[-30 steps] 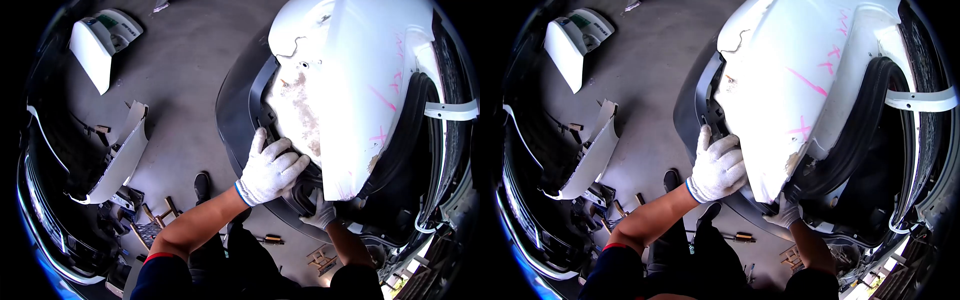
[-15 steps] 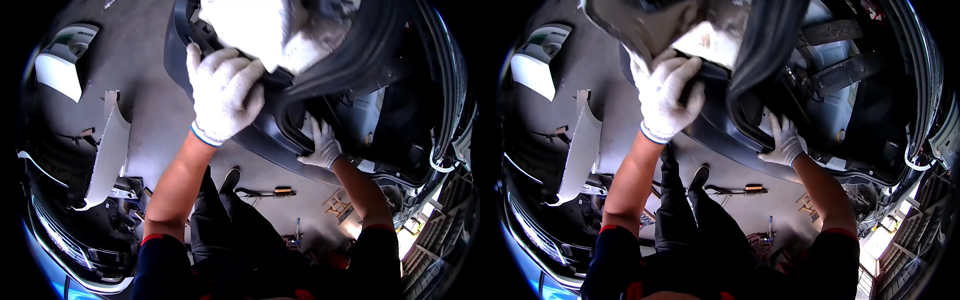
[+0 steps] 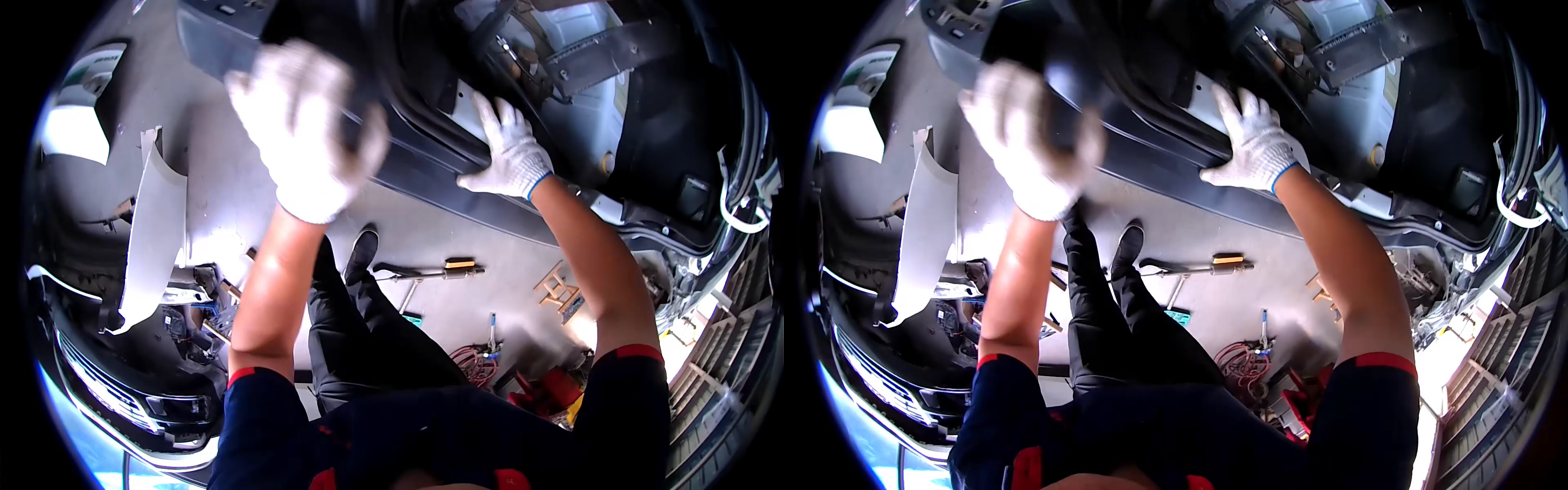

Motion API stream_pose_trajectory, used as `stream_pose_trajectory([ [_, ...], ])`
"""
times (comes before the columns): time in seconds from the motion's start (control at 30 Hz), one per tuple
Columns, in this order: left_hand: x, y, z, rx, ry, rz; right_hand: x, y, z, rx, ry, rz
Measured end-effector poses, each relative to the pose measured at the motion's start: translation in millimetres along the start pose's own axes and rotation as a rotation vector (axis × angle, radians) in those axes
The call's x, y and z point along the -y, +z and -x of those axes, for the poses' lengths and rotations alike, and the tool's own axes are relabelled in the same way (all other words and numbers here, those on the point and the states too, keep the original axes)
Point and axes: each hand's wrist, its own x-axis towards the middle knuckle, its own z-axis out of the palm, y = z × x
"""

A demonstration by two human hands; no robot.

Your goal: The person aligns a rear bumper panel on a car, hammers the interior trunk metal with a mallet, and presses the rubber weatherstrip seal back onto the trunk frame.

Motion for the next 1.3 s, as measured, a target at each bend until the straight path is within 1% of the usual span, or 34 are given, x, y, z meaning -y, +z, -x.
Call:
stream_pose_trajectory([
  [0.07, -32.0, 15.6, 13.3, 0.289, 0.160, 0.298, 2.0, -6.8, 0.1, 0.029, -0.009, -0.002],
  [0.13, -46.1, 46.9, 7.9, 0.417, 0.334, 0.362, -3.8, -0.9, -0.3, -0.010, -0.046, 0.004],
  [0.17, -54.6, 42.9, 4.0, 0.642, 0.243, 0.361, -3.1, -2.4, 1.5, 0.013, -0.035, 0.030],
  [0.2, -54.5, 58.3, 3.9, 0.743, 0.278, 0.304, -2.8, -4.1, 3.1, 0.035, -0.021, 0.052],
  [0.27, -56.5, 86.1, -8.0, 0.970, 0.436, 0.063, -5.6, -3.5, 2.7, 0.056, -0.032, 0.058],
  [0.3, -62.4, 93.2, -15.3, 1.080, 0.492, -0.050, -9.0, 2.4, 1.7, 0.017, -0.046, 0.059],
  [0.33, -66.7, 97.6, -20.6, 1.119, 0.551, -0.117, -12.0, 8.7, 1.8, -0.019, -0.058, 0.060],
  [0.37, -70.3, 102.9, -24.8, 1.132, 0.564, -0.138, -15.9, 15.6, 3.3, -0.062, -0.076, 0.055],
  [0.4, -72.6, 106.7, -26.0, 1.149, 0.581, -0.158, -20.4, 29.1, 2.5, -0.209, -0.112, 0.074],
  [0.47, -74.7, 108.6, -28.2, 1.175, 0.570, -0.132, -21.7, 23.3, 2.4, -0.138, -0.107, 0.015],
  [0.53, -79.3, 111.7, -28.7, 1.179, 0.595, -0.161, -23.4, 25.0, 7.7, -0.208, -0.137, 0.001],
  [0.6, -89.1, 113.5, -33.7, 1.210, 0.601, -0.177, -26.3, 19.7, 11.3, -0.179, -0.140, -0.031],
  [0.63, -97.6, 113.8, -39.6, 1.248, 0.638, -0.248, -28.1, 18.9, 13.8, -0.189, -0.141, -0.049],
  [0.67, -106.2, 114.9, -45.6, 1.329, 0.673, -0.341, -29.2, 18.4, 16.0, -0.199, -0.146, -0.068],
  [0.73, -119.7, 114.8, -51.6, 1.332, 0.822, -0.518, -30.8, 15.7, 17.7, -0.174, -0.159, -0.090],
  [0.77, -121.2, 117.4, -51.9, 1.347, 0.846, -0.551, -32.6, 12.9, 21.1, -0.180, -0.158, -0.097],
  [0.8, -124.2, 118.9, -53.5, 1.372, 0.831, -0.548, -33.8, 13.6, 23.7, -0.185, -0.160, -0.108],
  [0.87, -101.0, 126.5, -45.1, 1.302, 0.772, -0.298, -35.1, 17.5, 21.9, -0.210, -0.157, -0.144],
  [0.9, -90.6, 129.2, -42.2, 1.342, 0.622, -0.081, -35.3, 18.2, 25.3, -0.234, -0.145, -0.141],
  [1.0, -91.3, 129.9, -39.1, 1.295, 0.684, -0.083, -33.6, 25.1, 30.4, -0.260, -0.123, -0.161],
  [1.07, -91.1, 129.4, -38.6, 1.302, 0.709, -0.055, -30.6, 35.0, 35.1, -0.317, -0.068, -0.198],
  [1.13, -94.6, 129.1, -40.2, 1.331, 0.750, -0.134, -30.2, 45.3, 43.2, -0.401, -0.025, -0.224],
  [1.17, -95.4, 129.4, -40.5, 1.320, 0.779, -0.125, -28.5, 57.4, 41.6, -0.496, 0.019, -0.233],
  [1.2, -94.0, 130.9, -40.7, 1.324, 0.797, -0.120, -39.7, 55.9, 47.9, -0.510, 0.042, -0.249],
  [1.27, -100.9, 130.0, -40.9, 1.372, 0.819, -0.239, -74.3, 40.5, 75.5, -0.220, -0.021, -0.559],
  [1.3, -105.5, 130.4, -42.0, 1.372, 0.818, -0.199, -91.6, 36.1, 98.3, -0.196, 0.089, -0.577],
])
